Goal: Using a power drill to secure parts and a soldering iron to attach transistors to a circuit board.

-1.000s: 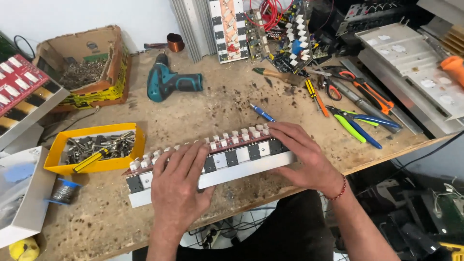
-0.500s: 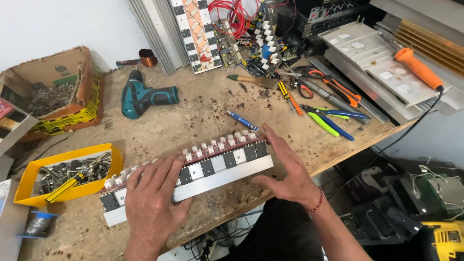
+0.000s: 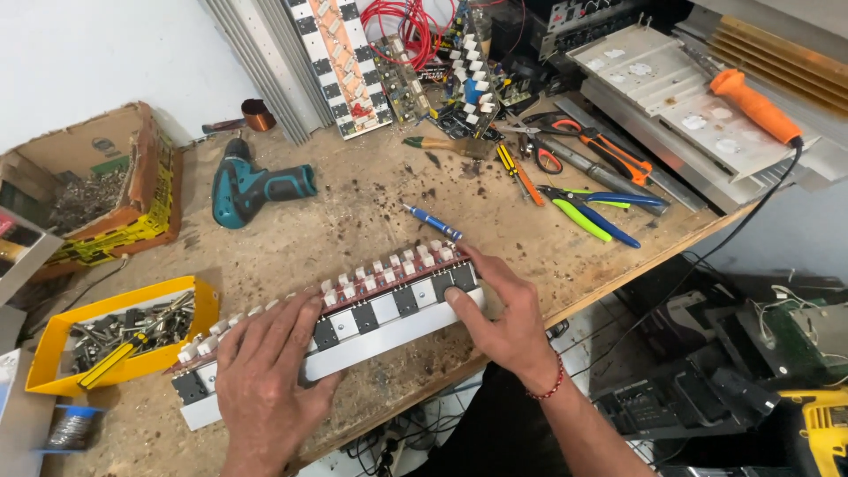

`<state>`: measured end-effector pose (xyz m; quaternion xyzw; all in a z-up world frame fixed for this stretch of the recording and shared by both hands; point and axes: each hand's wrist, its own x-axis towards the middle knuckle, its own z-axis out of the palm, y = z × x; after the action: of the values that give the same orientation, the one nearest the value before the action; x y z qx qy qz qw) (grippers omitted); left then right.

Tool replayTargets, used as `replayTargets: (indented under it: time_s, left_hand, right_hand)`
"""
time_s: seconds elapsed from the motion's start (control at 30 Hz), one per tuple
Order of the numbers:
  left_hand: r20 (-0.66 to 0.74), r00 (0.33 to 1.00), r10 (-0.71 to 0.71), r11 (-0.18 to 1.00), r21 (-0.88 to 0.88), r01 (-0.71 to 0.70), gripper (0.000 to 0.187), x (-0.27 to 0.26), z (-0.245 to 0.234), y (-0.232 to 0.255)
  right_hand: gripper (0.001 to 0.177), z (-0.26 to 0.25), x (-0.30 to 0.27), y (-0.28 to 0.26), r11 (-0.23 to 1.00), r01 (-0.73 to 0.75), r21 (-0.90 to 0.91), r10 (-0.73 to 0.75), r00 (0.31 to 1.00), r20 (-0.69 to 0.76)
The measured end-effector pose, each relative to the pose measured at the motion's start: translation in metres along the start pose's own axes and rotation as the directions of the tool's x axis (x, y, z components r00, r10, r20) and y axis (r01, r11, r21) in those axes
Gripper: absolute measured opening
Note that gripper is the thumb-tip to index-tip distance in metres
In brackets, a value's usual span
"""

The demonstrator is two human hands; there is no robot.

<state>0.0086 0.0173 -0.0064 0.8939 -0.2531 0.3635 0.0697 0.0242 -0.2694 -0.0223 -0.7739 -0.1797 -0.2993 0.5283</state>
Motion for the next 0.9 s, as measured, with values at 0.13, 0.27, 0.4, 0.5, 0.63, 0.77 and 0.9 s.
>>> replayTargets:
  time_s: [0.13,0.27,0.4,0.5,0.63,0.77,0.9]
  left_hand:
    - [-0.03,1.0,0.009,1.0,-0.019,-0.01,0.069,0.005,-0.002,0.001]
    - [-0.025,1.0,0.001,0.999,-0.035,-0.002,0.071,0.007,-0.002,0.0]
    - [-0.026,1.0,-0.009,1.0,-0.028,0.009,0.071,0.003,0.002,-0.001]
    - [-0.051,0.999,0.003,0.999,-0.049,-0.006,0.065,0.011,-0.004,0.006]
    - [-0.001,0.998,-0.062,0.997,-0.04,0.061,0.073,0.014,-0.006,0.009]
    - [-0.013,1.0,-0.019,0.999,-0.047,0.018,0.08,0.016,-0.012,0.011]
    - [0.056,0.998,-0.01,0.997,-0.077,0.014,0.109,0.002,-0.031,0.017]
  right_hand:
    - [0.05,-0.006,-0.003,0.0,0.998,-0.041,0.057,0.039,0.999,0.025]
    - [0.057,-0.007,-0.002,0.009,0.992,0.045,0.119,-0.047,0.999,0.019]
    - [0.084,-0.009,-0.004,0.003,0.968,0.243,-0.068,-0.239,0.969,0.058]
    - [0.082,-0.004,0.001,-0.009,0.72,0.502,-0.479,-0.462,0.862,0.208]
    - [0.069,-0.003,0.017,-0.016,0.573,0.666,-0.478,-0.533,0.745,0.401]
    - [0.06,-0.002,0.021,-0.008,0.572,0.69,-0.444,-0.544,0.724,0.424]
    - [0.058,-0.004,0.019,0.008,0.582,0.68,-0.446,-0.536,0.733,0.419]
